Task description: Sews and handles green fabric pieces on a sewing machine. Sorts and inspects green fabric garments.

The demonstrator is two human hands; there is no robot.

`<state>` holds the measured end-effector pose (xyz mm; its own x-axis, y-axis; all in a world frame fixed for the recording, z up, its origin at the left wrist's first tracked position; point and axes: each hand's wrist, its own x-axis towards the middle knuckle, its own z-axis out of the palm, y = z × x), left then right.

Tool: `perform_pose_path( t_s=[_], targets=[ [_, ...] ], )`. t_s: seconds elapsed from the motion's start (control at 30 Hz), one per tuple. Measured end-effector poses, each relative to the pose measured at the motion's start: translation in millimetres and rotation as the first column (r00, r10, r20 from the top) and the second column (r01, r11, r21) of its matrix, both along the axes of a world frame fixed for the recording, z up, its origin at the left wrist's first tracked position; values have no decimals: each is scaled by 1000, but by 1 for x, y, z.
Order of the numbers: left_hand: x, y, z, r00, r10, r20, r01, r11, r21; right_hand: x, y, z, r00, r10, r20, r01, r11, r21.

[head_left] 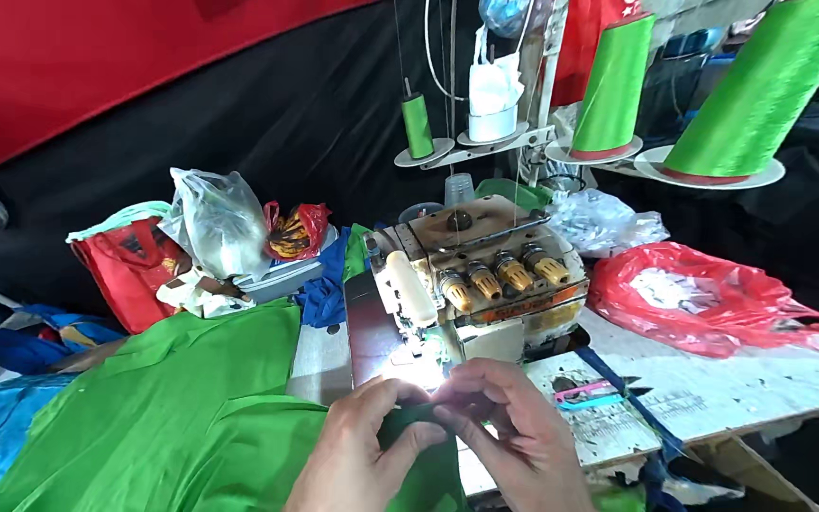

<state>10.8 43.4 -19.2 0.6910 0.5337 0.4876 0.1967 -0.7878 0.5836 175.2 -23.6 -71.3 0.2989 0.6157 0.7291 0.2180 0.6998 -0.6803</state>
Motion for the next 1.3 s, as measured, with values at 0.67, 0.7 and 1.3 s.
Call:
perform_pose_path(
  t_s=[0.67,0.7,1.3],
  targets=[
    [19,44,-12,985,161,-55,-166,983,-78,-17,-14,-72,974,44,-222,-119,934,-337],
    [21,46,-15,982,178,-56,-181,982,-50,-17,-13,-74,974,31,-222,-107,935,-339],
    [40,51,-54,920,364,146,-391,874,287,-10,-14,-76,995,62,79,-35,951,-308]
  ],
)
